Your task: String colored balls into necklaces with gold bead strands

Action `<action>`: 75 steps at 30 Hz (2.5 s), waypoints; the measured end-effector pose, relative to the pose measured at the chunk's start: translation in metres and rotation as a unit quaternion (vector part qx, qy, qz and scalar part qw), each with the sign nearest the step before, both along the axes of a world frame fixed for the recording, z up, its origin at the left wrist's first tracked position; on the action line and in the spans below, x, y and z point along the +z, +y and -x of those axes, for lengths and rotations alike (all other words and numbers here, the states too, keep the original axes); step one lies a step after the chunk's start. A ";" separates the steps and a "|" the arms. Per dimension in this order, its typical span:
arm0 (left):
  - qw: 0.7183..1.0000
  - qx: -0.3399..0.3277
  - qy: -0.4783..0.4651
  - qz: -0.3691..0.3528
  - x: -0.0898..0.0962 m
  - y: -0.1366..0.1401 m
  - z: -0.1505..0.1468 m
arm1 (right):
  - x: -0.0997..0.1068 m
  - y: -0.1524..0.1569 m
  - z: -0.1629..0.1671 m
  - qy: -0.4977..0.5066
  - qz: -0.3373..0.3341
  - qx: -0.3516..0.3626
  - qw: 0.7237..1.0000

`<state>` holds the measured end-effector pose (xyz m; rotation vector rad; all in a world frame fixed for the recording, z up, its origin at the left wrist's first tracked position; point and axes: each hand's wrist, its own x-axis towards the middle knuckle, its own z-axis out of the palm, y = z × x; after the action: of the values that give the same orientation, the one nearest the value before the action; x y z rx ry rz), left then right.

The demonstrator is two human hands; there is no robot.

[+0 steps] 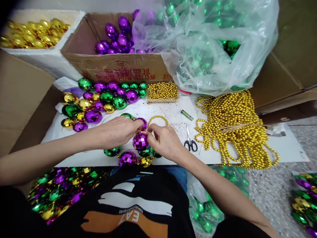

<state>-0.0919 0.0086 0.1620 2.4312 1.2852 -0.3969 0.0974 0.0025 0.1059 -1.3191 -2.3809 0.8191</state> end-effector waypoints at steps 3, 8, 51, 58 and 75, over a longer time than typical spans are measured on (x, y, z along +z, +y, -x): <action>1.000 0.004 -0.018 0.010 -0.003 0.001 0.001 | 0.004 -0.006 0.001 -0.015 0.003 0.013 1.000; 0.999 0.013 -0.026 0.024 -0.005 0.003 0.002 | 0.002 -0.015 0.006 -0.137 -0.106 0.016 0.985; 0.970 0.069 -0.213 -0.099 -0.039 -0.029 0.009 | -0.043 -0.009 0.006 0.026 -0.203 -0.119 0.972; 0.983 0.105 -0.146 -0.040 0.004 0.029 0.009 | -0.026 0.034 0.015 0.023 -0.217 -0.143 0.965; 0.694 0.357 -0.447 0.436 -0.087 0.062 0.035 | -0.068 0.029 0.013 0.346 0.332 -0.135 0.867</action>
<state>-0.1273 0.0710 0.0745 0.9141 1.0506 0.3341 0.0846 0.0319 0.0375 -1.2218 -1.3520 1.7526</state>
